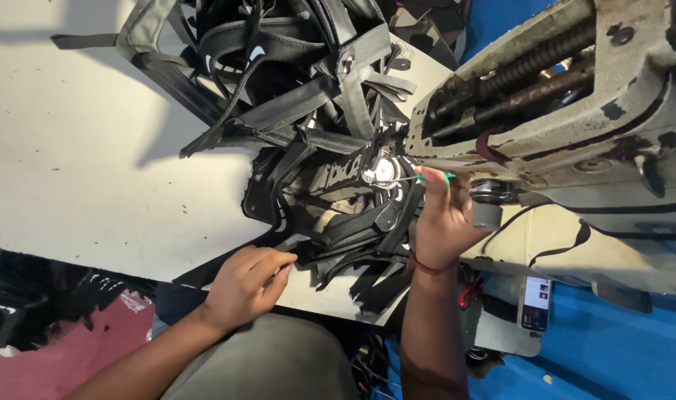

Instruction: Operating and adjusting an industrial sewing machine to stitch shoe components.

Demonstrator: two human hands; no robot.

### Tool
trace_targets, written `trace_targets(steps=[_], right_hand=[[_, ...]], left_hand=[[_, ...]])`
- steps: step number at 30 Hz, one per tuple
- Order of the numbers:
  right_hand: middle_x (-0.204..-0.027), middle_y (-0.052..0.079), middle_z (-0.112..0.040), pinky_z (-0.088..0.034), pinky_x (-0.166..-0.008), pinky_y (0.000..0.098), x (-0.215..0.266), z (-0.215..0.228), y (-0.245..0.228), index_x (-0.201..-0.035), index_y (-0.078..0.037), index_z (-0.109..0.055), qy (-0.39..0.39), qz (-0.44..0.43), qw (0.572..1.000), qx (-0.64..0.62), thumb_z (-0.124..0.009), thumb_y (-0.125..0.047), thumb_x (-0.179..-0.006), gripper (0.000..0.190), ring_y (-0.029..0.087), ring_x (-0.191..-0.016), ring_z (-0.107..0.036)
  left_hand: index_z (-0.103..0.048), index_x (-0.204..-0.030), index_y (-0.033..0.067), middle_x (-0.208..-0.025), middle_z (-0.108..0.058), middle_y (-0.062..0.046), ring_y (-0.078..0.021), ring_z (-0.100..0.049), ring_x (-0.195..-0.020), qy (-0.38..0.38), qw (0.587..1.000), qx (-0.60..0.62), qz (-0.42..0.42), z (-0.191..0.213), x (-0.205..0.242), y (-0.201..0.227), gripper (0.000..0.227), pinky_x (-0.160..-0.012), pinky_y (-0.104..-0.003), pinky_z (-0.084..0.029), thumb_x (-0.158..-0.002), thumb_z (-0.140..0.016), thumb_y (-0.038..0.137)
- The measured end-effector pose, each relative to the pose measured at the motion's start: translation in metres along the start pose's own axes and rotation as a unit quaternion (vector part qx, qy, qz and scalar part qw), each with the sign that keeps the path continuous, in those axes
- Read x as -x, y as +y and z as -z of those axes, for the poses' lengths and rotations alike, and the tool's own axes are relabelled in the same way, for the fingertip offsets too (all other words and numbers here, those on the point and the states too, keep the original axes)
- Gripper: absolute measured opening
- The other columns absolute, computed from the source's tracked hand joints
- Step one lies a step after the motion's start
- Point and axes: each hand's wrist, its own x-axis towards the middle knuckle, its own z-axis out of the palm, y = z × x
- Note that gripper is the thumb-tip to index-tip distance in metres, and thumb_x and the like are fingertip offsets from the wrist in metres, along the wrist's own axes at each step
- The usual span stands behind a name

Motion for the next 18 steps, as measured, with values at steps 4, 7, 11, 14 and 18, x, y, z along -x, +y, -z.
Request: trace_targets(steps=[4, 7, 11, 14, 18], right_hand=[[-0.109, 0.016, -0.072, -0.056, -0.086, 0.0288, -0.002, -0.008, -0.029, -0.12, 0.008, -0.065, -0.012, 0.029, 0.999, 0.011, -0.063, 0.004, -0.114, 0.008, 0.018, -0.096, -0.069], [-0.11, 0.012, -0.071, -0.058, -0.083, 0.0274, -0.016, -0.023, -0.064, -0.121, 0.004, -0.06, -0.004, -0.001, 0.997, -0.081, -0.063, -0.003, -0.109, 0.014, 0.014, -0.095, -0.068], [-0.106, 0.013, -0.072, -0.059, -0.079, 0.0291, -0.016, -0.024, -0.062, -0.119, 0.005, -0.059, 0.026, -0.034, 0.996, -0.073, -0.073, -0.003, -0.101, 0.024, 0.015, -0.09, -0.07], [-0.105, 0.014, -0.072, -0.059, -0.083, 0.0297, -0.014, -0.024, -0.057, -0.119, 0.005, -0.058, 0.028, -0.006, 0.998, -0.06, -0.077, -0.002, -0.1, 0.028, 0.017, -0.091, -0.071], [-0.103, 0.015, -0.075, -0.058, -0.082, 0.0279, -0.001, -0.015, -0.032, -0.111, 0.007, -0.065, 0.022, 0.013, 1.0, -0.001, -0.074, 0.001, -0.104, 0.013, 0.018, -0.09, -0.073]], left_hand=[[-0.068, -0.104, 0.0063, -0.087, -0.072, -0.009, -0.0281, -0.066, -0.072, -0.01, 1.0, 0.004, 0.011, -0.001, 0.001, -0.002, 0.018, -0.067, -0.039, -0.051, -0.087, -0.073, 0.01], [-0.069, -0.104, 0.0066, -0.087, -0.072, -0.009, -0.0277, -0.066, -0.072, -0.016, 1.0, 0.001, 0.012, -0.002, 0.001, -0.002, 0.018, -0.068, -0.04, -0.051, -0.087, -0.073, 0.01], [-0.068, -0.105, 0.0065, -0.089, -0.072, -0.009, -0.0278, -0.067, -0.074, -0.005, 1.0, -0.004, 0.001, -0.001, 0.0, -0.001, 0.018, -0.069, -0.039, -0.051, -0.088, -0.072, 0.009], [-0.068, -0.105, 0.0064, -0.089, -0.072, -0.009, -0.0279, -0.067, -0.075, -0.003, 1.0, -0.005, -0.002, 0.0, 0.0, 0.0, 0.018, -0.069, -0.039, -0.051, -0.088, -0.072, 0.009], [-0.067, -0.105, 0.0064, -0.088, -0.071, -0.009, -0.0276, -0.066, -0.073, -0.002, 1.0, -0.002, -0.002, 0.001, 0.0, 0.0, 0.018, -0.068, -0.039, -0.051, -0.088, -0.072, 0.01]])
